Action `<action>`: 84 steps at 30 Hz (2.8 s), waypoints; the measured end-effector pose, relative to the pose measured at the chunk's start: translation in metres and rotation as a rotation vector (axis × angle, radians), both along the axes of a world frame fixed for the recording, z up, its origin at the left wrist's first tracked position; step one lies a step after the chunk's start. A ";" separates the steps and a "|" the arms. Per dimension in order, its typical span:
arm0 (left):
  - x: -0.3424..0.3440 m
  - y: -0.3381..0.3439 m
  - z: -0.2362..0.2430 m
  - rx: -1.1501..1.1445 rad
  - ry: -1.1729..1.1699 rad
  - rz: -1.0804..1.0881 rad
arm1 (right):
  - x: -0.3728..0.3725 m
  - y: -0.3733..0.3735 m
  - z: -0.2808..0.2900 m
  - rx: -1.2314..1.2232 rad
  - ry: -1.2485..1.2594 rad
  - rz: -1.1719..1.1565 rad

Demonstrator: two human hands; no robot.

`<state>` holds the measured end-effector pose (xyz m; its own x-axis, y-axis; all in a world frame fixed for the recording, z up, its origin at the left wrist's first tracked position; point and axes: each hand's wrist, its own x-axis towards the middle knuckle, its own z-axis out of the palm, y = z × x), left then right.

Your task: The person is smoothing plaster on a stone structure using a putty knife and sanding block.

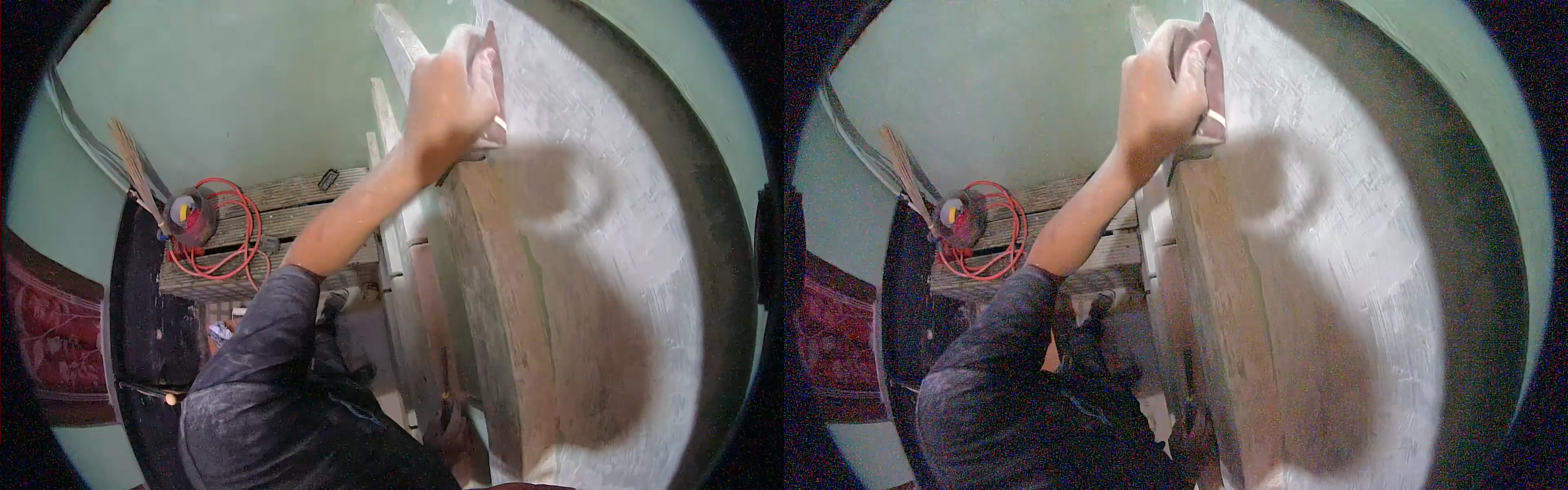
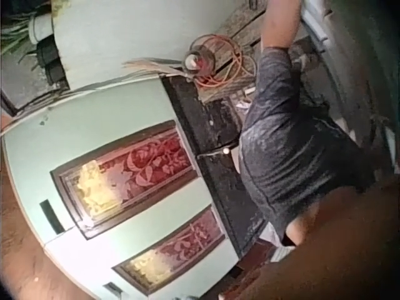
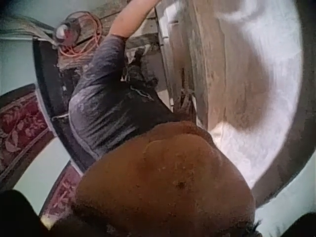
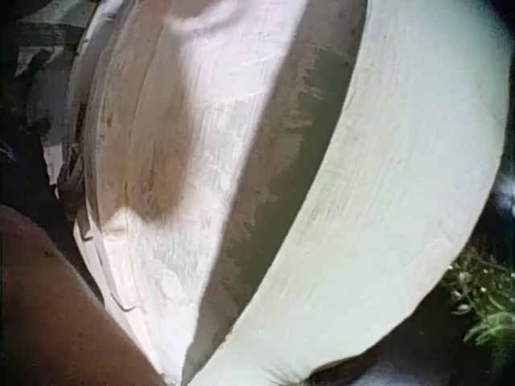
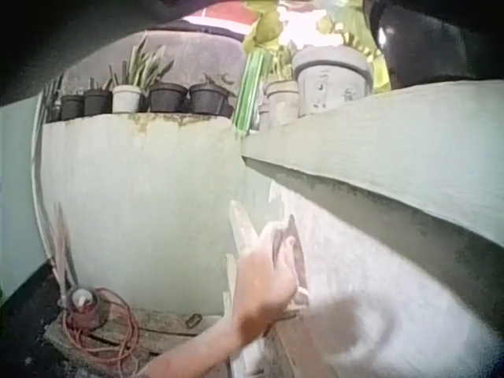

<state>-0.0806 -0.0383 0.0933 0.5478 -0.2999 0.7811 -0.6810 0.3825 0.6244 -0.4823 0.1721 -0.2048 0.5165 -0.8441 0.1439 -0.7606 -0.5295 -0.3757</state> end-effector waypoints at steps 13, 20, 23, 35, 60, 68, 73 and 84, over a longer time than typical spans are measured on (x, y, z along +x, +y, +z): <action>0.059 -0.052 0.020 -0.060 -0.259 0.279 | 0.002 0.004 -0.003 -0.041 0.135 -0.158; 0.057 -0.032 0.047 -0.041 -0.063 0.108 | -0.007 0.001 0.004 -0.609 0.333 0.223; 0.126 -0.067 0.075 0.068 0.065 0.051 | 0.013 0.000 0.019 -0.312 0.132 0.015; 0.053 -0.031 0.035 0.005 -0.109 0.112 | 0.003 -0.010 0.031 -0.006 0.123 0.172; 0.101 -0.071 0.022 0.064 -0.207 0.204 | 0.009 0.003 0.014 0.049 0.156 -0.201; 0.039 -0.029 0.014 -0.048 -0.224 0.089 | 0.005 -0.005 0.003 -0.093 -0.035 -0.048; 0.124 -0.072 0.046 0.088 -0.282 0.409 | 0.012 -0.002 0.017 0.154 0.168 -0.137; 0.030 -0.010 0.019 0.087 -0.115 -0.075 | 0.005 0.000 0.007 0.031 -0.034 -0.080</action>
<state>-0.0508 -0.0481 0.1120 0.4301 -0.4054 0.8066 -0.7214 0.3829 0.5771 -0.4772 0.1719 -0.1982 0.4423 -0.8868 0.1337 -0.7865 -0.4552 -0.4174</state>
